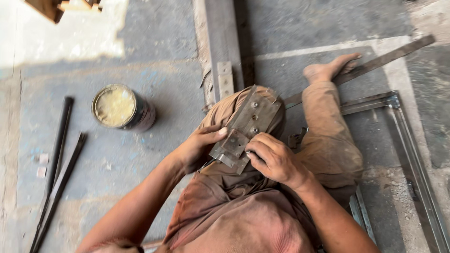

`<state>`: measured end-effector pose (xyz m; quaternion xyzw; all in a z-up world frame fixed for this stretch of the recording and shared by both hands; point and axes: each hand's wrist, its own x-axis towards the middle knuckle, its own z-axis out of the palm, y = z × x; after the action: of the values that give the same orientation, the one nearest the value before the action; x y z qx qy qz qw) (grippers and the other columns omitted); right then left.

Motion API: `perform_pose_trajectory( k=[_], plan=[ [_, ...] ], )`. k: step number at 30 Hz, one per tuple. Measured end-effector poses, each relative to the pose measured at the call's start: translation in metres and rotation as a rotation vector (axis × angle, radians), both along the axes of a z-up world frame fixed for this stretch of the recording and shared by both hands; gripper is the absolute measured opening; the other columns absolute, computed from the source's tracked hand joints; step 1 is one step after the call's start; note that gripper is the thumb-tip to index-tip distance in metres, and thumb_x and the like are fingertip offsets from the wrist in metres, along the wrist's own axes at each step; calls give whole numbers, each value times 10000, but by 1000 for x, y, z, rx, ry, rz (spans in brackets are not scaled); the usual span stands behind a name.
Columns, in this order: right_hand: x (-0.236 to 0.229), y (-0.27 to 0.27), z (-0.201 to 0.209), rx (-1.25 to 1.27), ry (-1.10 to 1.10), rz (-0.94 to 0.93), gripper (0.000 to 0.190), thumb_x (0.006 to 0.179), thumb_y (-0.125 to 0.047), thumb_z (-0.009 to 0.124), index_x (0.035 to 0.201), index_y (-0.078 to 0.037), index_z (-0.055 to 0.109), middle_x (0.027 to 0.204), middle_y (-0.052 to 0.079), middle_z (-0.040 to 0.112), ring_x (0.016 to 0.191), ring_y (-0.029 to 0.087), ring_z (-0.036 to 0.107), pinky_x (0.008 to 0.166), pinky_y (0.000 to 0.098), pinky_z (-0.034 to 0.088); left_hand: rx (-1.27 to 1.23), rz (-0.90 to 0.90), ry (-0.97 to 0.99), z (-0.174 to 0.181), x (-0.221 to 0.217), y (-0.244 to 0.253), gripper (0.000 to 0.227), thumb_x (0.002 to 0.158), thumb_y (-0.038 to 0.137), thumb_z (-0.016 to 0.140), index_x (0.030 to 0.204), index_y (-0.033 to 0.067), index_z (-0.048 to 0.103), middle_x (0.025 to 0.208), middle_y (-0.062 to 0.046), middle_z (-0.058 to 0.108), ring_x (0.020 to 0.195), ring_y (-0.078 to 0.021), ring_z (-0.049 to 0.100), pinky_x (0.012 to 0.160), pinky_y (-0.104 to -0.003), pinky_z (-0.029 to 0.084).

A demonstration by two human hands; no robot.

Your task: The person sits on the floor and uses a hammer to secure a metal bracket onto a metal frame. They then insert and tighten bolts into the bracket by hand.

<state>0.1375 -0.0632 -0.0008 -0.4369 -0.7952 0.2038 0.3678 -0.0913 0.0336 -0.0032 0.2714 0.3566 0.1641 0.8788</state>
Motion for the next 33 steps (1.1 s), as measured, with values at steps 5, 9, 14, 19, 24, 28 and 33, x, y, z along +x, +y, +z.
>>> perform_pose_trajectory(
  k=[5, 9, 14, 19, 24, 28, 33],
  plan=[
    [-7, -8, -1, 145, -111, 18, 224, 847, -16, 740, 1047, 30, 650, 1034, 159, 628, 984, 327, 664, 885, 403, 572, 296, -262, 271, 0, 21, 8, 756, 690, 262, 874, 1267, -101, 548, 1104, -231, 727, 936, -296, 749, 855, -473, 635],
    [-7, -10, -1, 88, -136, 15, 211, 859, -4, 754, 1057, 20, 685, 1018, 127, 633, 950, 279, 671, 849, 368, 584, 489, -342, 358, 8, 24, 12, 757, 691, 317, 882, 1274, -95, 628, 1050, -189, 783, 955, -220, 761, 928, -335, 593],
    [-6, -9, -4, 150, -241, 20, 259, 820, -40, 771, 1047, 35, 672, 1007, 139, 629, 933, 295, 663, 832, 374, 580, 567, -346, 430, 9, 24, 8, 793, 717, 352, 873, 1333, -50, 577, 1063, -152, 779, 979, -206, 759, 943, -320, 580],
    [-5, -7, -6, 177, -299, 42, 243, 833, -27, 770, 1028, 67, 662, 925, 138, 610, 845, 288, 643, 756, 377, 571, 501, -206, 339, 7, 22, 0, 743, 732, 270, 869, 1341, -47, 583, 1078, -145, 772, 954, -184, 736, 874, -317, 598],
    [-12, -11, -17, 242, -254, -39, 225, 882, -56, 749, 1039, 62, 639, 956, 152, 609, 887, 302, 656, 782, 382, 580, 398, -130, 271, 3, 20, -5, 688, 761, 199, 851, 1351, -24, 575, 1044, -136, 761, 925, -165, 733, 840, -308, 625],
    [-19, -14, -17, 200, -166, -116, 206, 884, -41, 754, 1013, 60, 630, 943, 161, 608, 870, 315, 647, 775, 404, 575, 498, -62, 255, 7, 22, -11, 621, 788, 162, 847, 1327, -30, 604, 1041, -88, 758, 928, -139, 704, 838, -306, 607],
    [-15, -9, -5, 275, -173, -156, 224, 861, -27, 755, 1034, 54, 636, 973, 156, 624, 885, 308, 657, 802, 407, 580, 582, -2, 216, 17, 20, -20, 611, 836, 133, 811, 1377, -5, 563, 1082, -61, 748, 963, -123, 691, 857, -289, 602]
  ],
)
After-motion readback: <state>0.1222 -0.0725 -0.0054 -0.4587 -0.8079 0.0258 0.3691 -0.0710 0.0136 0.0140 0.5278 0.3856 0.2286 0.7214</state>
